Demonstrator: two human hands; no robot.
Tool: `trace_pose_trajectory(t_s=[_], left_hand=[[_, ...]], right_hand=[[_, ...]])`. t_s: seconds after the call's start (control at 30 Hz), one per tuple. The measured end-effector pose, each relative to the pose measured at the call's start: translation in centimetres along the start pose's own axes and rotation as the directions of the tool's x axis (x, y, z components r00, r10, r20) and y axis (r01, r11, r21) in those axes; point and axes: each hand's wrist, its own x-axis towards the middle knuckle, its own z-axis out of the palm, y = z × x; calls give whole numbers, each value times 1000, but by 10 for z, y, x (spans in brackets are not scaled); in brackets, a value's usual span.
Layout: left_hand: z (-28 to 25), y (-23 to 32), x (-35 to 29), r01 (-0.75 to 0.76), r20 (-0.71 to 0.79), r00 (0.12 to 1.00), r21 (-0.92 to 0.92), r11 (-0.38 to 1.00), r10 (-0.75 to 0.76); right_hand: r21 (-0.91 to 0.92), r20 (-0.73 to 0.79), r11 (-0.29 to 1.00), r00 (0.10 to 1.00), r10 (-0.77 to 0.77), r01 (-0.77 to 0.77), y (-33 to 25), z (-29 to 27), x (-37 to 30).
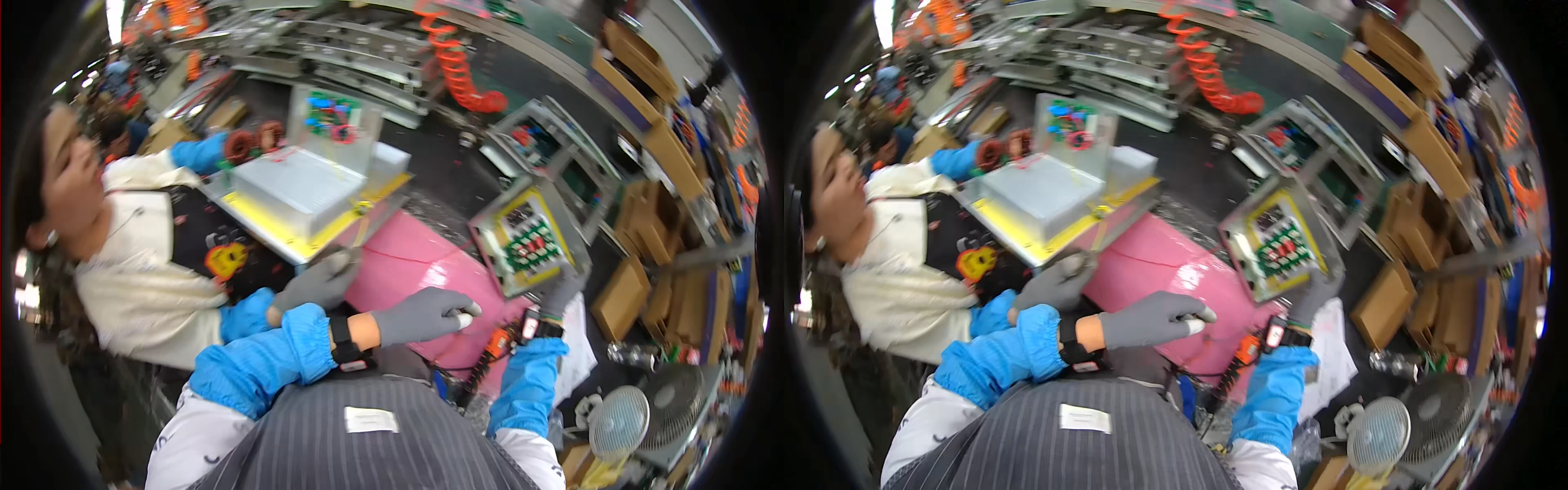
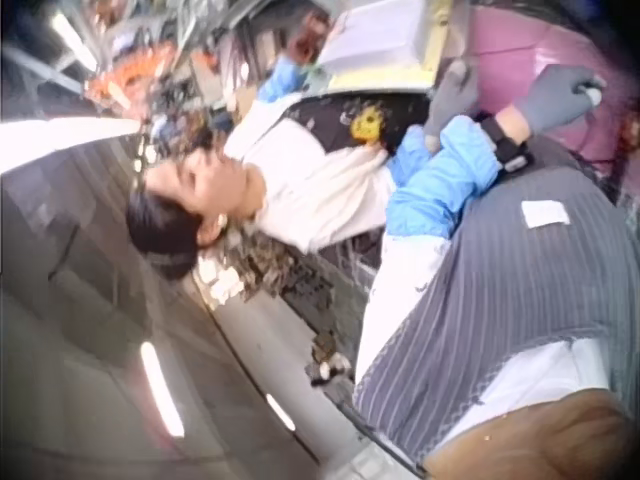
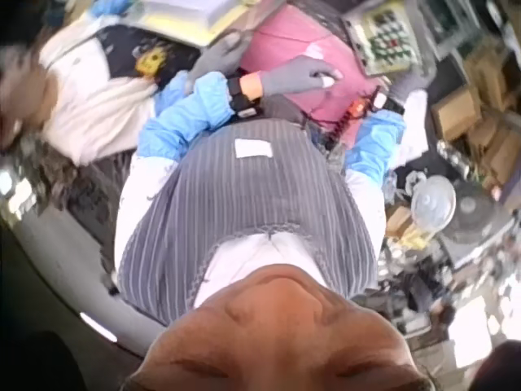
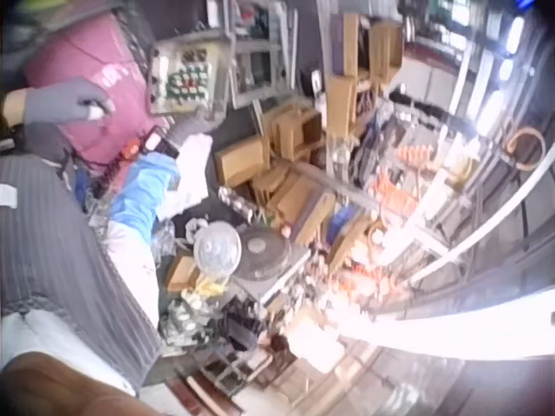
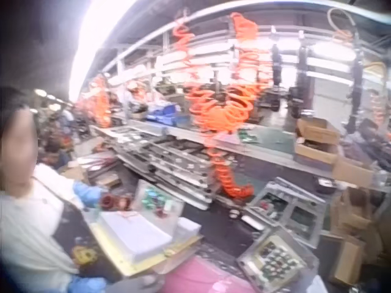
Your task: Assembling an electronic component by driving screws into a metal housing and referring to technical diagrams.
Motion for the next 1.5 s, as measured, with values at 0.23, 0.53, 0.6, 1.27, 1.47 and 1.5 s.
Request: trace_pose_trajectory(t_s=[0.23,0.53,0.6,1.27,1.47,1.5], left_hand=[[-23,-9,-51,-44,-154,987,41,998,50],[-35,3,-71,-39,-218,976,-83,996,20],[-36,1,-74,-18,-203,979,-132,991,-9],[-43,-10,-69,89,-125,983,-297,951,-131],[-44,-8,-64,49,-150,984,-317,947,-102],[-43,-10,-63,32,-162,983,-325,945,-89]], right_hand=[[-60,-24,998,1000,5,-7,-44,38,-19],[-592,101,780,979,-177,202,-61,87,-6],[-662,145,706,968,-205,249,-72,98,-7],[-632,261,703,944,-202,325,-95,134,11],[-641,307,676,928,-209,364,-94,150,11],[-632,315,682,926,-208,368,-93,153,11]])
